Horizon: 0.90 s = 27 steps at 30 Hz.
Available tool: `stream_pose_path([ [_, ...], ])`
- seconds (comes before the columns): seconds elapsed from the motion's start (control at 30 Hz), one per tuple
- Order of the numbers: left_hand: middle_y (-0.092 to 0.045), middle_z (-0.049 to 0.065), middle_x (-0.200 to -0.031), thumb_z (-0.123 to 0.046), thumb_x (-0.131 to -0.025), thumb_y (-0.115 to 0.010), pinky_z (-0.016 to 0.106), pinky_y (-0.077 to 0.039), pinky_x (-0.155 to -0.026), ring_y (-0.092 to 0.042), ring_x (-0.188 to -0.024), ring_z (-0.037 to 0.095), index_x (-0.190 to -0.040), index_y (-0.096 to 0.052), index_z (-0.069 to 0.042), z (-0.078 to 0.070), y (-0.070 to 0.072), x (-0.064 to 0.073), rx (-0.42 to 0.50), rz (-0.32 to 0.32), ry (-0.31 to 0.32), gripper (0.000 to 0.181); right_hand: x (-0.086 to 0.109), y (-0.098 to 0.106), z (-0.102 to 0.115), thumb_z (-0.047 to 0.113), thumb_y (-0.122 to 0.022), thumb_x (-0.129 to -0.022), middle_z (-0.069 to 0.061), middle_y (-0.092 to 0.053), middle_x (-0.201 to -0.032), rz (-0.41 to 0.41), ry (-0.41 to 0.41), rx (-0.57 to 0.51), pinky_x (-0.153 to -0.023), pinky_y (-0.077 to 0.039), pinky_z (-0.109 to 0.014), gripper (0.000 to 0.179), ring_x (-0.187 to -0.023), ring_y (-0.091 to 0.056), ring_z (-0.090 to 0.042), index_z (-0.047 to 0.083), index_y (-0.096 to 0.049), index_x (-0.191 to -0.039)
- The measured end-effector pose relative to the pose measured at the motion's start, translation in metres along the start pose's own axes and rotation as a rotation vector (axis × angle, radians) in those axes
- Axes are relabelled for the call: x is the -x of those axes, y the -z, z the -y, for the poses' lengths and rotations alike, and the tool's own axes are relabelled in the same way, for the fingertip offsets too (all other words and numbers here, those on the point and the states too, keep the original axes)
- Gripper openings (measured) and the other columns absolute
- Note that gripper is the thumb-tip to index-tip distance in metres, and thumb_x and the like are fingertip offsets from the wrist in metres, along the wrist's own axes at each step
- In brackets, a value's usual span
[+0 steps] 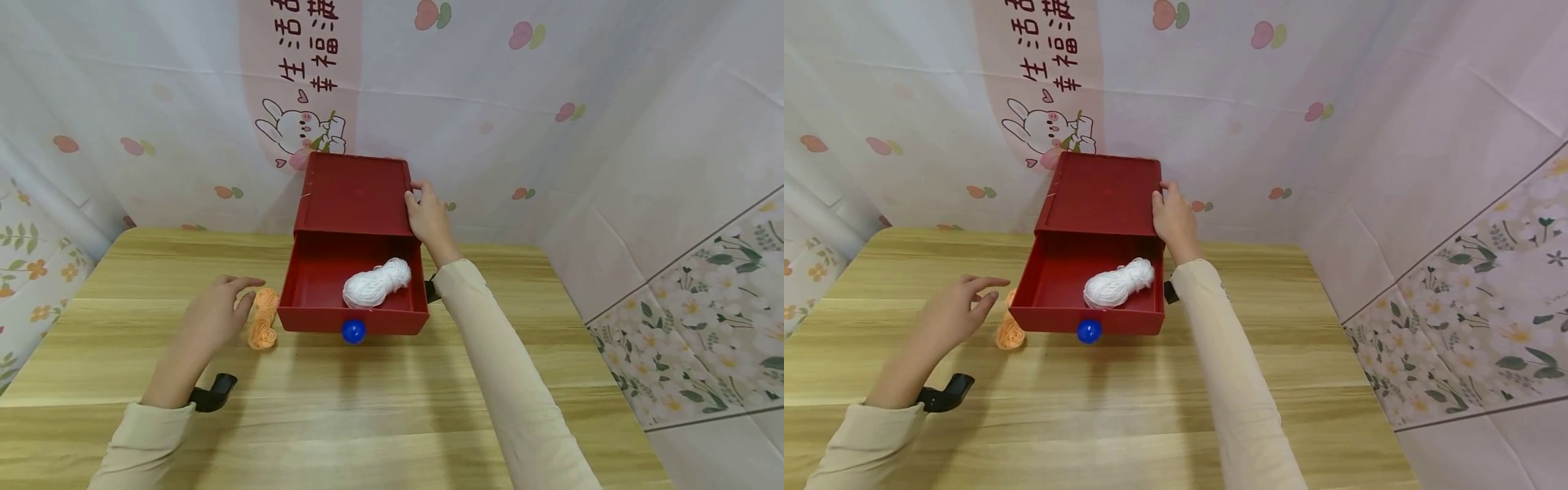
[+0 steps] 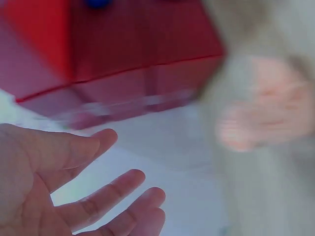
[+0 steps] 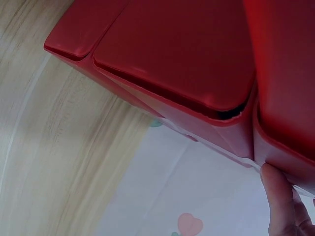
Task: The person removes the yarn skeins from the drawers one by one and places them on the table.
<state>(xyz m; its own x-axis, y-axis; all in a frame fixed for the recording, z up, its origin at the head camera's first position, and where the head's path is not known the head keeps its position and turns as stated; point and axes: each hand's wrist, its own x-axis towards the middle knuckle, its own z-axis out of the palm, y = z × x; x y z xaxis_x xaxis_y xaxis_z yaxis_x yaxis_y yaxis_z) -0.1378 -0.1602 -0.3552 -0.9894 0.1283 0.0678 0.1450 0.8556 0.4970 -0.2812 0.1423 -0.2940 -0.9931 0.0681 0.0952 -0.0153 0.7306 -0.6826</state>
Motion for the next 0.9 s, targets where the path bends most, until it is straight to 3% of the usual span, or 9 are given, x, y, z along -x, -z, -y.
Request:
stream_pose_path([
  [0.07, -0.048, 0.03, -0.124, -0.015, -0.096, -0.046, 0.033, -0.039, -0.048, -0.058, -0.074, 0.034, -0.125, -0.057, -0.007, -0.011, 0.013, 0.002, 0.015, -0.034, -0.016, 0.032, 0.0, 0.0, 0.0, 0.033, -0.037, -0.1, -0.015, -0.059, -0.114, 0.003, -0.004, 0.0, -0.089, -0.045, -0.042, 0.043, -0.1, -0.057, -0.027, 0.015, -0.038, -0.139],
  [0.2, -0.053, 0.023, -0.12, -0.016, -0.096, -0.047, 0.044, -0.048, -0.064, -0.057, -0.097, 0.038, -0.123, -0.058, -0.009, -0.037, 0.034, 0.006, 0.054, -0.124, -0.074, 0.03, -0.001, -0.001, -0.001, 0.033, -0.037, -0.1, -0.015, -0.058, -0.116, 0.011, -0.011, -0.003, -0.089, -0.046, -0.041, 0.044, -0.101, -0.057, -0.026, 0.015, -0.037, -0.14],
  [0.3, -0.056, 0.018, -0.118, -0.018, -0.096, -0.048, 0.049, -0.049, -0.073, -0.058, -0.096, 0.034, -0.122, -0.06, -0.011, -0.057, 0.045, 0.01, 0.088, -0.163, -0.118, 0.029, -0.001, -0.001, -0.001, 0.034, -0.037, -0.1, -0.015, -0.058, -0.116, 0.013, -0.011, -0.004, -0.088, -0.046, -0.041, 0.044, -0.101, -0.057, -0.026, 0.015, -0.037, -0.14],
  [0.47, -0.06, 0.011, -0.118, -0.018, -0.094, -0.052, 0.044, -0.052, -0.075, -0.06, -0.093, 0.027, -0.12, -0.061, -0.015, -0.091, 0.05, 0.013, 0.116, -0.168, -0.199, 0.027, -0.001, -0.001, -0.001, 0.033, -0.036, -0.1, -0.014, -0.059, -0.112, 0.007, 0.001, -0.006, -0.087, -0.046, -0.041, 0.044, -0.098, -0.058, -0.026, 0.015, -0.037, -0.139],
  [0.67, -0.061, 0.007, -0.119, -0.019, -0.091, -0.059, 0.042, -0.052, -0.08, -0.06, -0.097, 0.027, -0.121, -0.059, -0.014, -0.116, 0.038, 0.004, 0.125, -0.063, -0.26, 0.03, 0.0, 0.0, 0.0, 0.033, -0.037, -0.1, -0.015, -0.06, -0.112, -0.001, -0.001, -0.001, -0.088, -0.046, -0.041, 0.043, -0.099, -0.058, -0.026, 0.015, -0.038, -0.139],
  [0.9, -0.061, 0.012, -0.121, -0.017, -0.087, -0.065, 0.045, -0.052, -0.084, -0.06, -0.106, 0.028, -0.124, -0.056, -0.011, -0.122, 0.015, -0.021, 0.146, 0.073, -0.201, 0.039, 0.0, 0.0, 0.0, 0.033, -0.037, -0.1, -0.015, -0.06, -0.113, 0.0, -0.005, -0.004, -0.087, -0.046, -0.041, 0.043, -0.099, -0.058, -0.027, 0.015, -0.038, -0.139],
])
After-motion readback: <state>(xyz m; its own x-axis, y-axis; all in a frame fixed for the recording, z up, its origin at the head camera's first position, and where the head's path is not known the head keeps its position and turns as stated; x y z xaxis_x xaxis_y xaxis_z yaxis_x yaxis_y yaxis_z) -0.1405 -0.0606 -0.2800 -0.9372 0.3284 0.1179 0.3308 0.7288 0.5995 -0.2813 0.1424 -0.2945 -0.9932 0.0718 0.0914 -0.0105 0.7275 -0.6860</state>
